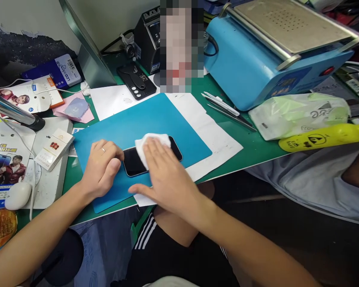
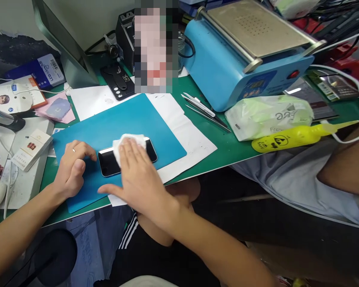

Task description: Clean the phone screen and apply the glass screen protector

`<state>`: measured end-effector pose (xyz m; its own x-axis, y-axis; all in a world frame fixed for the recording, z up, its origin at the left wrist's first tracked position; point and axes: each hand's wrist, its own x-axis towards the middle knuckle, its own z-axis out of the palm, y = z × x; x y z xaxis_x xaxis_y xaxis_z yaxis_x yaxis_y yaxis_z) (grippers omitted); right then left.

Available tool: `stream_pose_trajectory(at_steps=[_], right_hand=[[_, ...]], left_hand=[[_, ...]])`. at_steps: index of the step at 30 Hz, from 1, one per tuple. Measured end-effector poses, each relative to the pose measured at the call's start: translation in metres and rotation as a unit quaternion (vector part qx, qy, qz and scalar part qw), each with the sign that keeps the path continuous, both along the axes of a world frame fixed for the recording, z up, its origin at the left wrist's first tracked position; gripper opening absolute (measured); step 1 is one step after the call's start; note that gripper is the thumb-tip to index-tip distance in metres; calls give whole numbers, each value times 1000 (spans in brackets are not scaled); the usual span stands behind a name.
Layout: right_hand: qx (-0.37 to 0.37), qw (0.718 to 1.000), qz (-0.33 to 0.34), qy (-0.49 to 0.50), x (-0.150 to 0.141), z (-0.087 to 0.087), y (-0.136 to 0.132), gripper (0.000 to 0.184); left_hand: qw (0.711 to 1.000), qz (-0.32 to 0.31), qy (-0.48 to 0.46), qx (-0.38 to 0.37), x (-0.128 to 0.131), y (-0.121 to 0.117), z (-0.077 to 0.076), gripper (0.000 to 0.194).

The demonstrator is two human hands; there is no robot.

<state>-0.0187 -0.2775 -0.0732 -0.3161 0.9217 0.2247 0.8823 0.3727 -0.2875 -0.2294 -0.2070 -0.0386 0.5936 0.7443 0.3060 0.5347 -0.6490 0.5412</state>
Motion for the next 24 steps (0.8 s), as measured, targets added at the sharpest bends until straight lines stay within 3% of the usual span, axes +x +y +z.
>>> stream_pose_trajectory(at_steps=[4, 8, 14, 18, 20, 24], right_hand=[[8, 999, 46, 16, -35, 5, -6, 116], [41, 997, 64, -15, -41, 7, -18, 110], [53, 997, 38, -49, 17, 4, -37, 100], [29, 998, 30, -42, 44, 2, -22, 98], [14, 999, 22, -28, 35, 2, -9, 107], [-11, 999, 40, 8, -13, 7, 5, 117]], left_hand=[[999, 26, -32, -3, 0, 1, -1, 69], [997, 37, -59, -10, -2, 1, -3, 68], [998, 27, -59, -13, 1, -1, -2, 62], [998, 24, -65, -8, 3, 0, -4, 62], [997, 32, -69, -11, 3, 0, -6, 63], [997, 34, -73, -4, 1, 1, -8, 63]])
